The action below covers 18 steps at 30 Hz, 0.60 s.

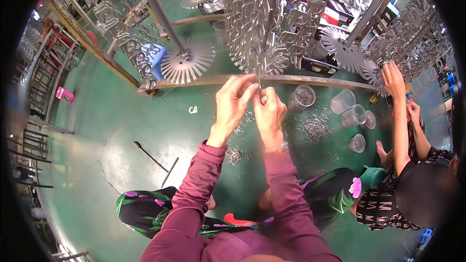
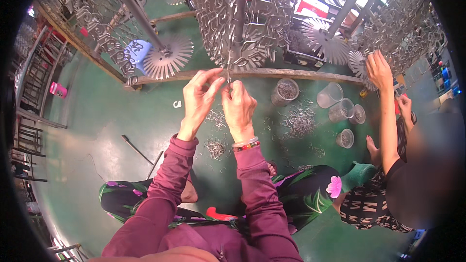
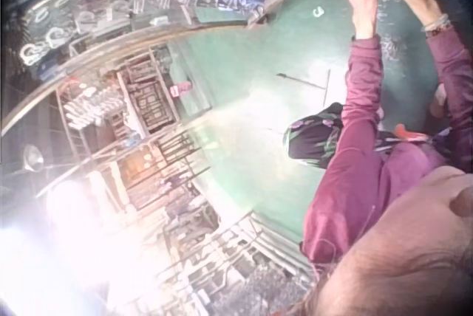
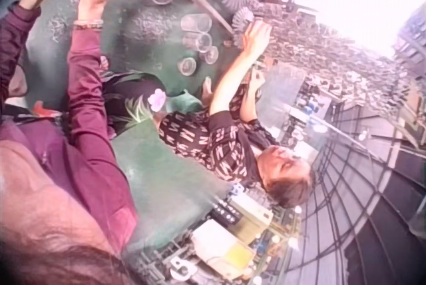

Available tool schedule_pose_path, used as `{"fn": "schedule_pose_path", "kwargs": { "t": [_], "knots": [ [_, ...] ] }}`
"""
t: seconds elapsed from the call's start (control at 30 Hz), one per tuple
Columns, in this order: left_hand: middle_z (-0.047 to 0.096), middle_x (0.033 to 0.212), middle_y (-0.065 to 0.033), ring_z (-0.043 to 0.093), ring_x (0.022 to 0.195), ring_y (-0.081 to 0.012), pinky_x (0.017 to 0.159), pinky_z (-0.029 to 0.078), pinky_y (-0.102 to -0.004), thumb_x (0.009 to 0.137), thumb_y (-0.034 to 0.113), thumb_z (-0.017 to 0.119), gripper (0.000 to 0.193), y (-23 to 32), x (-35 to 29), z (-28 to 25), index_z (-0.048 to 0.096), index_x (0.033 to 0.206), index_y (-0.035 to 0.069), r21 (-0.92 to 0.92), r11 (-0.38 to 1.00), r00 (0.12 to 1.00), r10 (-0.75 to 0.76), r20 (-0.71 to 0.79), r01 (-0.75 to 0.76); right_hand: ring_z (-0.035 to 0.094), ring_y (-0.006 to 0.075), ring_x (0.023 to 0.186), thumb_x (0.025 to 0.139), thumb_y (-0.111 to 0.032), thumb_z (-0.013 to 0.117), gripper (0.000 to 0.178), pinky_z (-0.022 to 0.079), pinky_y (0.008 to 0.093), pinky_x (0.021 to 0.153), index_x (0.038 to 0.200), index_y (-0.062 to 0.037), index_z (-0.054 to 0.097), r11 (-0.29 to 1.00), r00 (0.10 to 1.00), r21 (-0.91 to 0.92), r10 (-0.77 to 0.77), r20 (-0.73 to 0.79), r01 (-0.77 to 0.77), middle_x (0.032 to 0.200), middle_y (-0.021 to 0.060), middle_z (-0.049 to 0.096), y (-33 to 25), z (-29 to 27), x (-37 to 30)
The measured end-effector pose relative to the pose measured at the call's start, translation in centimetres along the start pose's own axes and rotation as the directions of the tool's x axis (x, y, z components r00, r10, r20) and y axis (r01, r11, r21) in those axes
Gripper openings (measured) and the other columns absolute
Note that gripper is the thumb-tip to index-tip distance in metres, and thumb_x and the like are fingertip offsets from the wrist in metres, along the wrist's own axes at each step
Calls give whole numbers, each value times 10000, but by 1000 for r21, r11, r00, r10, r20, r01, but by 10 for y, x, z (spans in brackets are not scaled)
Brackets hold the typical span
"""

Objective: The person sits on the floor and repeatedly picks up small metal hooks and wire pieces, then attaches them to a large hanging metal rack. The person works continuously, handling the hooks one at a time and securing them to the rack structure.

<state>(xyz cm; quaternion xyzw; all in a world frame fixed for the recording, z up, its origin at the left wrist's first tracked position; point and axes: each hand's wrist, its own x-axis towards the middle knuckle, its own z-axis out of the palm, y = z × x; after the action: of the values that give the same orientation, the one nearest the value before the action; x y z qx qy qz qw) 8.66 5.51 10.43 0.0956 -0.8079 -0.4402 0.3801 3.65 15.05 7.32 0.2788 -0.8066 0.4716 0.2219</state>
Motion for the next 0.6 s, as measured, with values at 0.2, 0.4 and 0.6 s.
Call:
{"fn": "schedule_pose_path", "kwargs": {
  "t": [0.2,0.4,0.6],
  "knots": [
    [625,811,-103,603,651,-198,597,483,-304,808,71,660,129,2,23,21,654,923,14,35,997,998,63,-21,-63,594,344,638,809,-90,619,108,457,428,560,790,-49,521,997,995,26,73,66,-75,732,117,596,15,-1,19],
    [657,774,-106,623,621,-145,562,489,-274,845,79,637,123,1,31,29,638,934,-5,-56,990,992,-125,34,127,613,365,724,848,-130,592,93,474,445,624,840,-38,587,999,992,15,40,121,-42,839,137,623,13,-18,32],
    [654,723,-24,588,612,-51,505,458,-216,857,118,642,138,5,32,32,659,938,8,-191,931,947,-290,136,312,616,348,715,836,-135,608,106,471,431,615,851,-31,597,995,988,35,92,126,-97,843,134,626,15,-29,22]
  ]
}}
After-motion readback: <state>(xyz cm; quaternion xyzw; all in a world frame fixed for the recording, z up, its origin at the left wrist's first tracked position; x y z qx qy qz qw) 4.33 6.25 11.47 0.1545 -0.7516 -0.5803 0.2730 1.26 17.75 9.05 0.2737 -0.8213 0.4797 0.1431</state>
